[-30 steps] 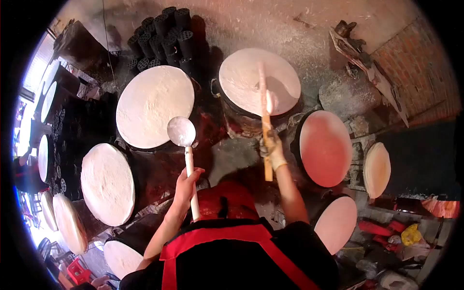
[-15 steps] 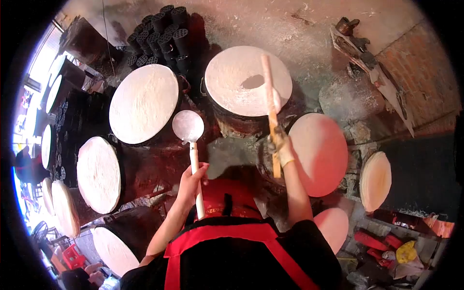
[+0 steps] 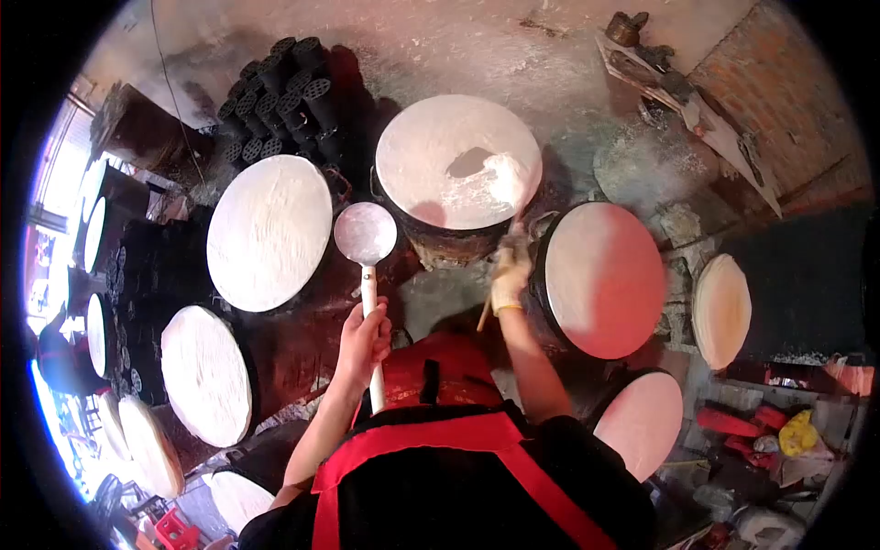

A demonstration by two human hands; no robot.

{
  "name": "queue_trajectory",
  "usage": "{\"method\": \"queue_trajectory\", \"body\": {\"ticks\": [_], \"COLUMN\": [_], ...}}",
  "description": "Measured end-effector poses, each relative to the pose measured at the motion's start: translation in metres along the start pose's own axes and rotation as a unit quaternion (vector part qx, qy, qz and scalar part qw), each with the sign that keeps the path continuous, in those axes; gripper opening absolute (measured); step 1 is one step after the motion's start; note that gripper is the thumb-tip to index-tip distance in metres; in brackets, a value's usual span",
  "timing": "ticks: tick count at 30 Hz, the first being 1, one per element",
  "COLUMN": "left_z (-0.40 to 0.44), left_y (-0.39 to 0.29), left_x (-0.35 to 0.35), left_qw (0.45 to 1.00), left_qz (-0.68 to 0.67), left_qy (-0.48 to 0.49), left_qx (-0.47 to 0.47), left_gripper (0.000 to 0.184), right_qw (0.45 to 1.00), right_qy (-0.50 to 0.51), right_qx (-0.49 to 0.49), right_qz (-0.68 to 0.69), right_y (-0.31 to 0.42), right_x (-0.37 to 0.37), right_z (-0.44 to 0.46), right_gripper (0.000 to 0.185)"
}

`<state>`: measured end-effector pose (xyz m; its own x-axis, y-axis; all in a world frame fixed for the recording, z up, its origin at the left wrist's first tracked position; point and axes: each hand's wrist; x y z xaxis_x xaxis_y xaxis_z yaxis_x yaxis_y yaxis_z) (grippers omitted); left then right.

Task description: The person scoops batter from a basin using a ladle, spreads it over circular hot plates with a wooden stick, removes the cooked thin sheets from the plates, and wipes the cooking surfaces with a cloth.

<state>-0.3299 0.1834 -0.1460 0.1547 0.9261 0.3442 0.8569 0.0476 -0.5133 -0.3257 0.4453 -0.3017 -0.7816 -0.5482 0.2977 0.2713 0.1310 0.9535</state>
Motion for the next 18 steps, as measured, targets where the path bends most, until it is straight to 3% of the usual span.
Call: {"method": "queue_trajectory", "body": {"ticks": [3, 4, 7, 9, 10, 12, 14, 15, 16, 17, 18], "left_z": [0.014, 0.014, 0.018, 0.030, 0.030, 0.029, 0.029, 0.029, 0.030, 0.030, 0.031], "left_y": [-0.006, -0.009, -0.013, -0.013, -0.015, -0.023, -0.025, -0.026, -0.028, -0.029, -0.030], "left_x": [-0.017, -0.017, -0.019, -0.023, -0.025, -0.028, -0.032, -0.034, -0.035, -0.036, -0.037], "left_qw": [0.998, 0.997, 0.997, 0.998, 0.998, 0.997, 0.994, 0.992, 0.991, 0.991, 0.990], "left_qz": [-0.015, -0.014, -0.008, -0.004, 0.013, 0.047, 0.057, 0.063, 0.067, 0.072, 0.075], "left_qy": [0.059, 0.064, 0.066, 0.058, 0.056, 0.056, 0.083, 0.096, 0.096, 0.096, 0.096], "left_qx": [-0.035, -0.042, -0.034, -0.005, -0.015, -0.036, -0.048, -0.052, -0.057, -0.062, -0.067], "left_gripper": [0.015, 0.015, 0.014, 0.012, 0.012, 0.013, 0.013, 0.013, 0.013, 0.013, 0.014], "right_qw": [0.995, 0.976, 0.991, 0.998, 0.998, 0.974, 0.979, 0.984, 0.988, 0.994, 0.998], "right_qy": [0.071, 0.109, 0.113, -0.030, -0.033, 0.053, 0.119, 0.086, 0.051, -0.012, -0.005], "right_qx": [0.041, 0.122, 0.066, 0.038, 0.050, -0.161, -0.115, 0.149, 0.074, 0.095, 0.062], "right_qz": [-0.049, -0.142, -0.041, -0.032, -0.023, -0.150, -0.122, 0.044, -0.127, 0.055, -0.033], "right_y": [-0.001, 0.014, 0.008, 0.013, 0.009, -0.017, -0.023, 0.012, 0.000, -0.022, -0.014], "right_x": [0.040, 0.052, 0.033, 0.015, 0.012, 0.016, 0.018, 0.030, 0.026, 0.013, 0.017], "right_z": [-0.016, -0.013, 0.005, -0.006, -0.017, -0.019, -0.008, -0.002, 0.010, 0.036, 0.041], "right_gripper": [0.042, 0.040, 0.039, 0.042, 0.039, 0.035, 0.034, 0.034, 0.030, 0.029, 0.029]}}
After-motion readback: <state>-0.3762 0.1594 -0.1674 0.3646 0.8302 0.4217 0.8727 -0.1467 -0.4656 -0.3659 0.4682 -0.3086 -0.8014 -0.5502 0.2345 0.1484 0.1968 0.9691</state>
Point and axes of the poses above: each hand's wrist, its own z-axis towards the middle knuckle, its own x-axis out of the palm, y = z × x, and after that the axes turned 14 degrees about -x, right-handed
